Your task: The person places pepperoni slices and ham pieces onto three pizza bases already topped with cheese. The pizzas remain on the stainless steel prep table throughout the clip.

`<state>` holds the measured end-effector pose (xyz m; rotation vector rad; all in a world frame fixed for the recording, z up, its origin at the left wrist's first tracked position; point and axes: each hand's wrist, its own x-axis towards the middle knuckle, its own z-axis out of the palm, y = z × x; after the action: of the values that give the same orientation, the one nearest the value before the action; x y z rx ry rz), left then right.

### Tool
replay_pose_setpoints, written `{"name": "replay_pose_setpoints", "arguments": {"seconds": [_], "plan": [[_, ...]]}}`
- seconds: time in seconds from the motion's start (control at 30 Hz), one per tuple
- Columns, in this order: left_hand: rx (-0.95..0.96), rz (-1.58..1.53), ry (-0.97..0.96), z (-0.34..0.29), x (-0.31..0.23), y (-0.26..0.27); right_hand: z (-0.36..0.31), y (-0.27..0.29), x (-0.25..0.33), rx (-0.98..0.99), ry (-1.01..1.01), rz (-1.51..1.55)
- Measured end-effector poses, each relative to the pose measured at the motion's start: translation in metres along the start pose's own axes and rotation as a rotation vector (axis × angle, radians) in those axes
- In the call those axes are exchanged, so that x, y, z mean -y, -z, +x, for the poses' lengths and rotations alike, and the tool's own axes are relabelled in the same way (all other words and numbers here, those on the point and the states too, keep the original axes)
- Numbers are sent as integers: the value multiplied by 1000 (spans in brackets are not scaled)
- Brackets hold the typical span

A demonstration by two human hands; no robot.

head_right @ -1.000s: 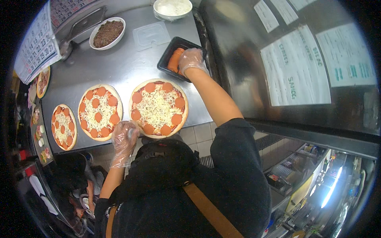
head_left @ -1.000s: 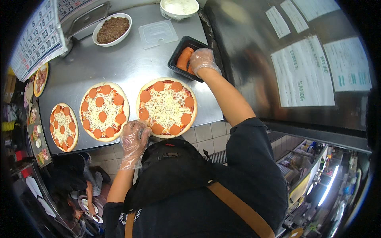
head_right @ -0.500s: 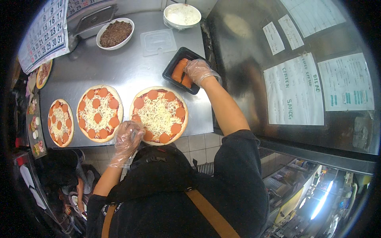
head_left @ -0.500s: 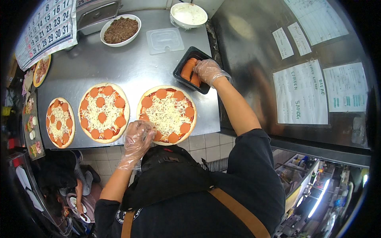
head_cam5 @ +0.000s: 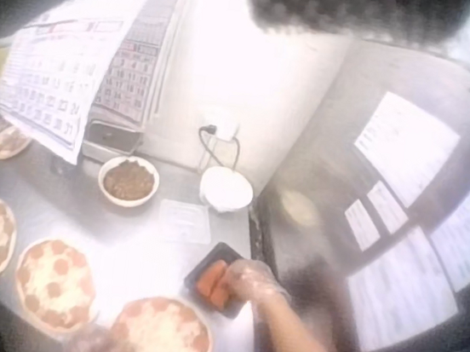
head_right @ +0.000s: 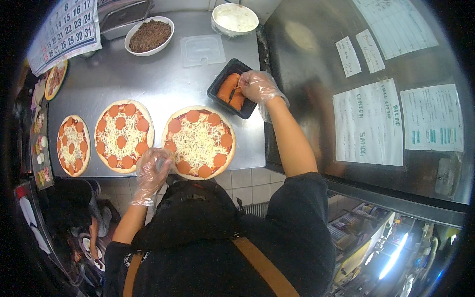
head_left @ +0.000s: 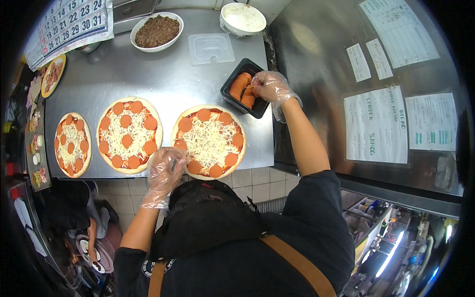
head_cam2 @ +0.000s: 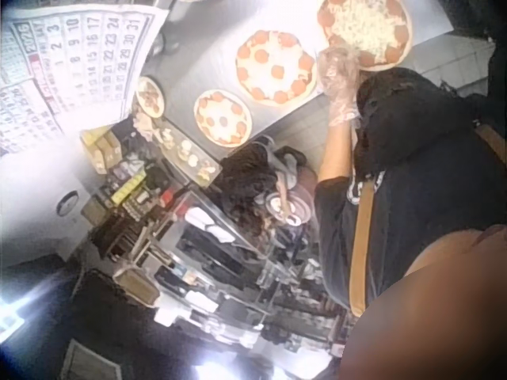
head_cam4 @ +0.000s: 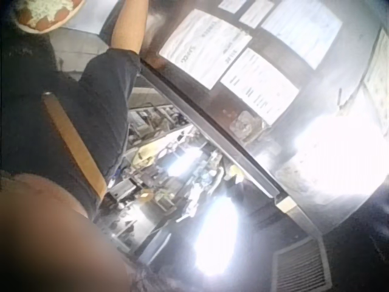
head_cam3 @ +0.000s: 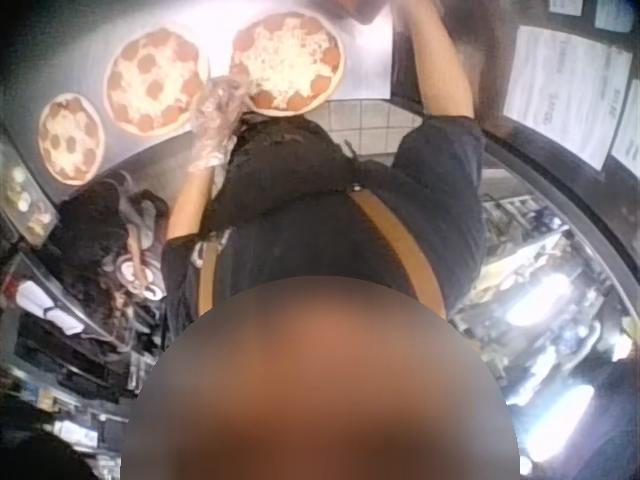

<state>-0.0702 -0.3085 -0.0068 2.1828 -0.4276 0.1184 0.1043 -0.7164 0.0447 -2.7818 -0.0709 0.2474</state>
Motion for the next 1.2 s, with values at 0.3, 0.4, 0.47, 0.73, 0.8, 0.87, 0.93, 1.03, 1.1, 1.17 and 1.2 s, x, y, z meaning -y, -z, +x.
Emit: {"name": "replay_pose_setpoints", "arguments": {"seconds": [0.3,0.4,0.47,0.73,0.8,0.87,0.93,1.03,1.1,1.17,1.2], "plan": [[45,56,131,-4,12,25,-59,-32,53,-86,276,722],[50,1,167,-7,11,35,-79,-63,84,205,192,560],[38,-20,172,-9,9,40,-86,-85,103,268,112,521],[48,-40,200,-22,8,44,-84,-135,110,-104,181,154],[50,-74,213,-22,8,37,-85,-158,96,-242,200,116],[40,-69,218,-26,11,36,-82,-139,96,-307,207,75],[41,-70,239,-27,10,37,-70,-96,85,-300,185,28],[29,-79,264,-29,11,36,-43,-40,51,-440,43,-294],[42,-99,287,-27,4,37,-19,-34,26,-229,-98,-484],[30,-121,292,-27,3,35,-4,-38,22,-108,-191,-603],[18,-134,283,-29,5,32,3,-45,19,-61,-204,-645]]}}
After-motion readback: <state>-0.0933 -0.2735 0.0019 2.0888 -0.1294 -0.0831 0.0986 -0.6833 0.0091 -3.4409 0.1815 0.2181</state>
